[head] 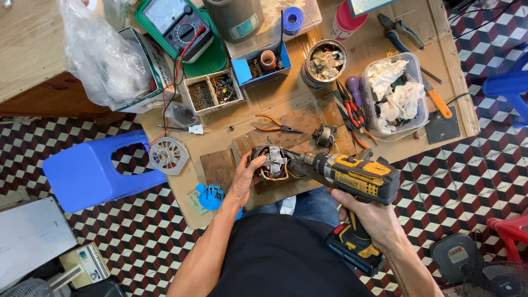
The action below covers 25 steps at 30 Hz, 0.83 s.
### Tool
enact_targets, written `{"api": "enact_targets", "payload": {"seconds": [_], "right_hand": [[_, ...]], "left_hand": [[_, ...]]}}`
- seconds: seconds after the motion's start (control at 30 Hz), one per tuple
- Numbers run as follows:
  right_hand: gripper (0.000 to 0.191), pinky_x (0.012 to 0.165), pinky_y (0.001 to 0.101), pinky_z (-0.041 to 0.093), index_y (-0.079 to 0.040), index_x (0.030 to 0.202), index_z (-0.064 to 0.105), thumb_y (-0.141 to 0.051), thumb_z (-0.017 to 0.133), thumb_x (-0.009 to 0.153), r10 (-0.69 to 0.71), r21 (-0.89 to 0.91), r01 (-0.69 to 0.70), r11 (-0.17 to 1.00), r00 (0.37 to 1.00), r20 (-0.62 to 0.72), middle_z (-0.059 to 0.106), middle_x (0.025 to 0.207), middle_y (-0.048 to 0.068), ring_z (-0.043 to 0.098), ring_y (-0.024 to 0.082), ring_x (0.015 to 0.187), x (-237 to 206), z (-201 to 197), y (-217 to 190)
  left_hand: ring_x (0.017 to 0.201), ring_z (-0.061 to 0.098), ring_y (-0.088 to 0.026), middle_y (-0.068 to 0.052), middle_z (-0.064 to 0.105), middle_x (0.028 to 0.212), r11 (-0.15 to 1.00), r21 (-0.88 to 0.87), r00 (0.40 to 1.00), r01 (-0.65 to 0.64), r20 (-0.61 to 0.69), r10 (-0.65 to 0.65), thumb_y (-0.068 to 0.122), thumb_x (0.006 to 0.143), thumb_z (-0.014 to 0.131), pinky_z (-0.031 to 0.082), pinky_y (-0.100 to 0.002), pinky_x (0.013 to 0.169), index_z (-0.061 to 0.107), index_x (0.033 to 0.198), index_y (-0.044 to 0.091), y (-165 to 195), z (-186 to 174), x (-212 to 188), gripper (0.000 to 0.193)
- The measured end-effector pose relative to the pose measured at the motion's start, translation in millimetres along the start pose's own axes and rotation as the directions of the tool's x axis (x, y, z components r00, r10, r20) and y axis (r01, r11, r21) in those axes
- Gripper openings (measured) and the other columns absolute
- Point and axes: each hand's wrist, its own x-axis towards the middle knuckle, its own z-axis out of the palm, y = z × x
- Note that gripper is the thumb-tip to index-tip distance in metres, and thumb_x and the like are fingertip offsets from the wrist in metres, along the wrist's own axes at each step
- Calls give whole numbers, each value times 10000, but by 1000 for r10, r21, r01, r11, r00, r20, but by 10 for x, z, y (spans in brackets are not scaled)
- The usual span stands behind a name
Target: The person disassembles an electric motor by hand, separates the rotor and stator, and inspects internal components. They then reassemble the motor and use a cordless drill to tighten fasteners on the housing.
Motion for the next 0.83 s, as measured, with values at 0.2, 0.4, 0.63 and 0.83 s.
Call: {"api": "enact_targets", "payload": {"seconds": [0.2, 0.4, 0.63, 0.83], "right_hand": [[319, 477, 278, 545, 81, 1038, 746, -161, 764, 830, -25, -11, 25, 1000, 999, 22, 652, 662, 80, 601, 141, 521, 51, -61, 52], [330, 476, 284, 534, 79, 1049, 747, -168, 759, 831, -20, -64, 21, 998, 1000, 16, 645, 621, 87, 600, 151, 504, 118, -58, 71], [329, 465, 282, 522, 81, 1044, 753, -175, 760, 837, -20, -62, 21, 998, 1000, 16, 638, 610, 92, 593, 149, 504, 143, -48, 58], [326, 466, 290, 536, 80, 1047, 753, -165, 758, 832, -21, -82, 21, 996, 1000, -4, 658, 621, 106, 606, 158, 505, 134, -48, 56]], "left_hand": [[1108, 650, -189, -104, 635, 1205, 1000, -10, 1000, 7, -1, -7, 500, 739, 775, 583, -365, 911, 458, 1437, 82, -46, 13, 13, 873], [1115, 654, -185, -105, 637, 1212, 1000, 12, 1000, 17, -13, -16, 511, 733, 769, 583, -350, 920, 437, 1462, 94, -72, -10, 39, 903], [1100, 645, -182, -104, 625, 1213, 1000, -11, 1000, -7, 12, 7, 506, 755, 772, 573, -350, 914, 454, 1456, 61, -68, -8, 47, 889], [1104, 649, -178, -101, 623, 1214, 1000, 4, 1000, 2, 4, -2, 513, 752, 763, 572, -352, 929, 452, 1460, 70, -55, -12, 50, 890]]}}
